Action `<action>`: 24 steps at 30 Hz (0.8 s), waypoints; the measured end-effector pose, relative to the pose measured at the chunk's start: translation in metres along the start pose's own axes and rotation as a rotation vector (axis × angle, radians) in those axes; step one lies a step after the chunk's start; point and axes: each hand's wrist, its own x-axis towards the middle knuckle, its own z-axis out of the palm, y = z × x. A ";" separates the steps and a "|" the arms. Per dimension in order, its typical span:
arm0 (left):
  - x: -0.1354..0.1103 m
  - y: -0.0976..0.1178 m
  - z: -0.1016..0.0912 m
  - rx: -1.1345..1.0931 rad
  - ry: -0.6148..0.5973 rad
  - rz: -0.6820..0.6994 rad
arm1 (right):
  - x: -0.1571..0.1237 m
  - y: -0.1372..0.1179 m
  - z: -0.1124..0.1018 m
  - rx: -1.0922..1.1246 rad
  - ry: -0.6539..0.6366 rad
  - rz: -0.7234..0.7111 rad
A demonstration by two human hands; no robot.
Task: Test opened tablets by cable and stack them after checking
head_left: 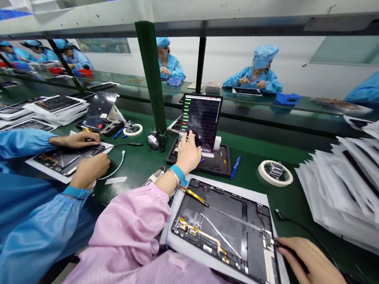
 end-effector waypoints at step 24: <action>0.033 0.020 -0.010 0.044 0.030 0.124 | -0.001 -0.003 0.000 0.010 0.014 0.022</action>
